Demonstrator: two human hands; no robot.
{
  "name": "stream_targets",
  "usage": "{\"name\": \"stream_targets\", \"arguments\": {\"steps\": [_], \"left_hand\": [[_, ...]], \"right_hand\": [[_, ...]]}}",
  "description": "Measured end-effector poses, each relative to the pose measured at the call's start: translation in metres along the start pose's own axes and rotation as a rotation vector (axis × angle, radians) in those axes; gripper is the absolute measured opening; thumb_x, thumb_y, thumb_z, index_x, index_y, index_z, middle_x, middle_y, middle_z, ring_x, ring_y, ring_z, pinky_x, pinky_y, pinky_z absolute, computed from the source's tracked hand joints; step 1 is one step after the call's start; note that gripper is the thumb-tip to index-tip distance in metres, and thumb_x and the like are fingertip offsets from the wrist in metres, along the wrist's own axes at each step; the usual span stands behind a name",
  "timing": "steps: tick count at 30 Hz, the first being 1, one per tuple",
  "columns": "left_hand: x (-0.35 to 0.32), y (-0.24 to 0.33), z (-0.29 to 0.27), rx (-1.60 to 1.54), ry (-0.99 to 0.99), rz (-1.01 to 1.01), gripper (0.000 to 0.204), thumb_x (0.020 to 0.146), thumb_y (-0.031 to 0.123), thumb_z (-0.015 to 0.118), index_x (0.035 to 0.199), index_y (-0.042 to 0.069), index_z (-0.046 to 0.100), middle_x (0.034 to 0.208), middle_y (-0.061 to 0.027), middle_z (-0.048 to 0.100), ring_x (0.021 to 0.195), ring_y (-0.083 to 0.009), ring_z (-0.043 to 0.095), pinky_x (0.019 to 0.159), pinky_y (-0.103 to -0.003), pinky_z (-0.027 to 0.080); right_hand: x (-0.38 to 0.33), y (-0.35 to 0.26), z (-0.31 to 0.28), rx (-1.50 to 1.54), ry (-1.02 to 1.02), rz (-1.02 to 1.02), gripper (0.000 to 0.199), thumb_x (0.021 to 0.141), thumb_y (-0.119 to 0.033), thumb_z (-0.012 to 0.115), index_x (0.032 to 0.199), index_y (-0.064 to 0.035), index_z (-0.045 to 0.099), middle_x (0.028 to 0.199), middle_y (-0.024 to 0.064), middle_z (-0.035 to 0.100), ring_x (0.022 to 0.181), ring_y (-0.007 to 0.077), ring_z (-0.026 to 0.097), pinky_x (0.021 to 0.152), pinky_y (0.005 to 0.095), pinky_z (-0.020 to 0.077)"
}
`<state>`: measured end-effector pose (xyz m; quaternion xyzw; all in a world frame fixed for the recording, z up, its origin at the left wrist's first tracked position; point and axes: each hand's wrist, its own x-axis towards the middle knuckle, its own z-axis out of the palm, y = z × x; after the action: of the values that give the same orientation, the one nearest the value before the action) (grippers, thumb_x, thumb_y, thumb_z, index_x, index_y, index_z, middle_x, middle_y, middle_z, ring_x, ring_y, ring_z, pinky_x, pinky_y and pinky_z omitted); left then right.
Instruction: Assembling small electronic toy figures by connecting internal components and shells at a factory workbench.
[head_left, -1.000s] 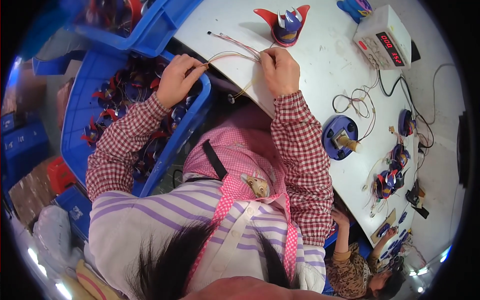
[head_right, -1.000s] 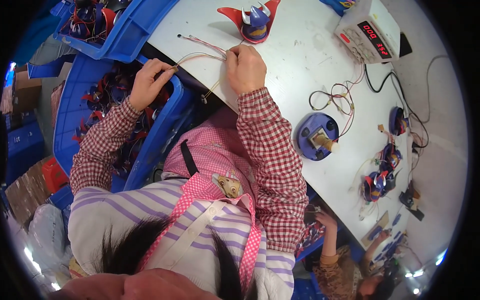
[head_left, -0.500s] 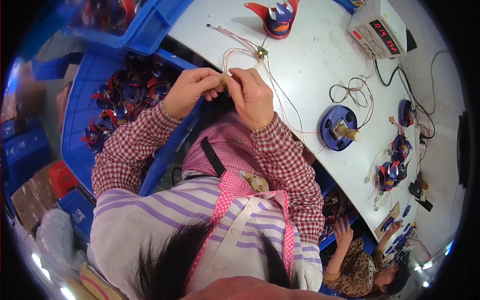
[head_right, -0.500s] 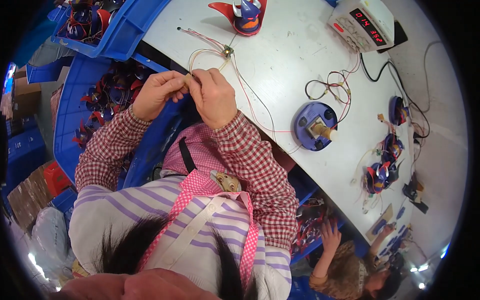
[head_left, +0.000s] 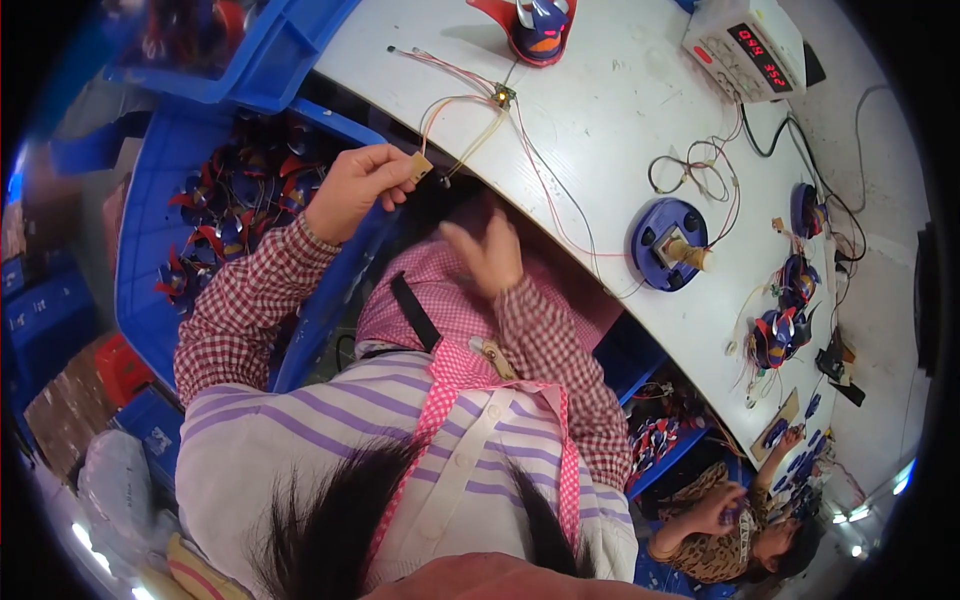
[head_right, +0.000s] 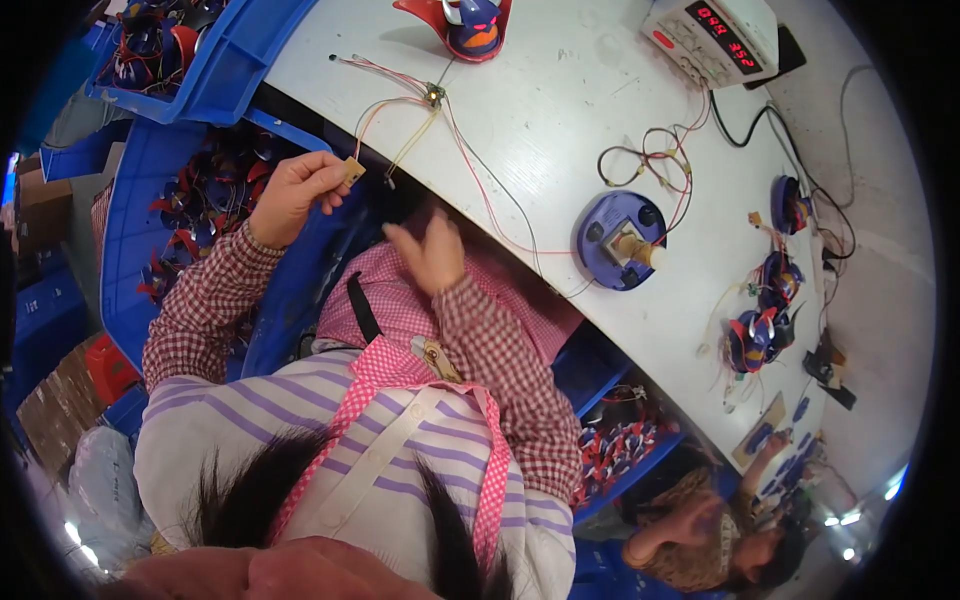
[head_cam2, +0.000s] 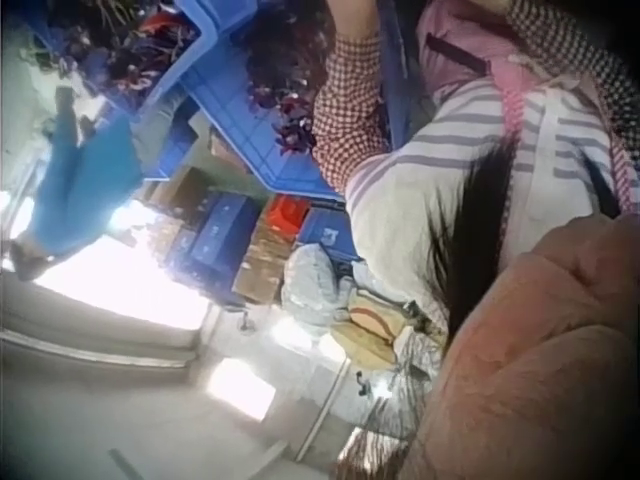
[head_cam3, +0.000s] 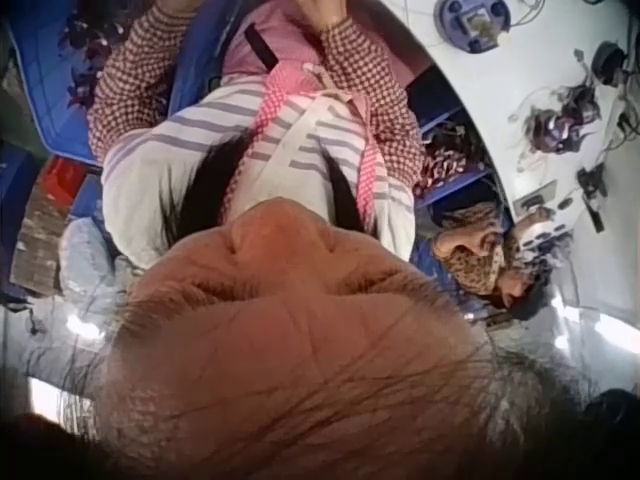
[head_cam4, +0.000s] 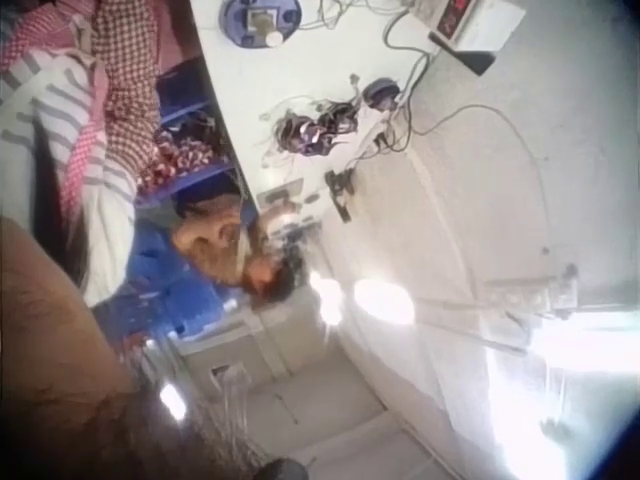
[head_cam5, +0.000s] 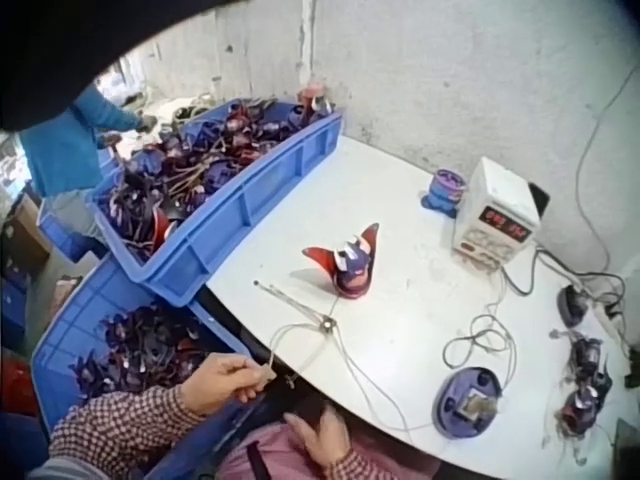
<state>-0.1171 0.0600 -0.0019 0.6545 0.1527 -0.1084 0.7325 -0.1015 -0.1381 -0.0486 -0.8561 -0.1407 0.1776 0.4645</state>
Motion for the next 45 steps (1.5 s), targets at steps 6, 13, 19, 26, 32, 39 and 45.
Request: {"name": "stream_targets", "arguments": {"steps": [6, 13, 19, 26, 32, 39, 45], "left_hand": [[-0.005, 0.0, -0.001, -0.003, 0.005, -0.017, 0.016, 0.089, 0.015, 0.055, 0.088, 0.001, 0.061, 0.073, -0.0046, 0.06, 0.056, -0.0074, 0.052, 0.051, -0.016, 0.041], [-0.01, 0.004, -0.001, -0.01, 0.051, -0.035, 0.014, 0.087, 0.014, 0.056, 0.086, 0.001, 0.062, 0.072, -0.0048, 0.06, 0.056, -0.0083, 0.052, 0.05, -0.016, 0.042], [-0.011, 0.004, 0.005, -0.009, 0.024, -0.059, 0.014, 0.087, 0.013, 0.056, 0.087, 0.001, 0.062, 0.072, -0.0051, 0.06, 0.056, -0.0083, 0.052, 0.05, -0.016, 0.041], [-0.009, 0.005, 0.011, 0.009, -0.018, -0.06, 0.014, 0.089, 0.014, 0.056, 0.089, 0.001, 0.06, 0.073, -0.0049, 0.06, 0.054, -0.008, 0.052, 0.05, -0.016, 0.041], [-0.008, 0.003, 0.017, -0.033, -0.036, -0.049, 0.014, 0.089, 0.014, 0.055, 0.089, 0.0, 0.06, 0.073, -0.0048, 0.06, 0.054, -0.0079, 0.053, 0.049, -0.016, 0.042], [-0.005, 0.001, 0.028, -0.076, -0.061, -0.048, 0.013, 0.089, 0.013, 0.055, 0.088, 0.001, 0.059, 0.072, -0.0048, 0.059, 0.054, -0.008, 0.053, 0.048, -0.016, 0.042], [-0.004, 0.003, 0.033, -0.112, -0.073, -0.06, 0.011, 0.088, 0.012, 0.056, 0.087, 0.001, 0.059, 0.072, -0.0047, 0.058, 0.054, -0.0082, 0.053, 0.048, -0.016, 0.042]], "right_hand": [[0.035, 0.026, 0.036, 0.187, -0.046, 0.214, 0.021, 0.087, -0.014, 0.06, 0.101, 0.0027, 0.06, 0.075, 0.0073, 0.059, 0.062, 0.0143, 0.056, 0.056, 0.0228, 0.0452], [0.008, 0.017, 0.023, 0.679, -0.154, 0.201, 0.023, 0.087, -0.012, 0.059, 0.104, 0.0034, 0.059, 0.076, 0.0062, 0.06, 0.061, 0.0125, 0.057, 0.055, 0.0205, 0.0448], [-0.009, 0.0, 0.002, 0.734, -0.242, 0.221, 0.019, 0.086, -0.01, 0.059, 0.101, 0.0028, 0.06, 0.077, 0.0048, 0.059, 0.063, 0.0111, 0.057, 0.055, 0.0191, 0.0444], [-0.012, -0.017, -0.025, 0.397, -0.098, -0.139, 0.019, 0.083, -0.007, 0.061, 0.1, 0.0019, 0.06, 0.077, 0.0053, 0.059, 0.063, 0.0121, 0.055, 0.056, 0.0219, 0.044], [0.002, -0.037, -0.082, -0.152, 0.263, -0.347, 0.018, 0.08, -0.008, 0.062, 0.097, -0.0006, 0.061, 0.084, 0.0087, 0.059, 0.063, 0.0208, 0.056, 0.059, 0.0279, 0.0458], [0.014, -0.027, -0.115, -0.427, 0.331, -0.198, 0.017, 0.081, -0.011, 0.062, 0.096, -0.0034, 0.061, 0.085, 0.0099, 0.058, 0.065, 0.0244, 0.057, 0.059, 0.0306, 0.0463], [0.028, -0.01, -0.117, -0.5, 0.417, -0.177, 0.015, 0.082, -0.012, 0.061, 0.094, -0.0044, 0.062, 0.084, 0.01, 0.058, 0.065, 0.0261, 0.057, 0.059, 0.0323, 0.0463]]}}
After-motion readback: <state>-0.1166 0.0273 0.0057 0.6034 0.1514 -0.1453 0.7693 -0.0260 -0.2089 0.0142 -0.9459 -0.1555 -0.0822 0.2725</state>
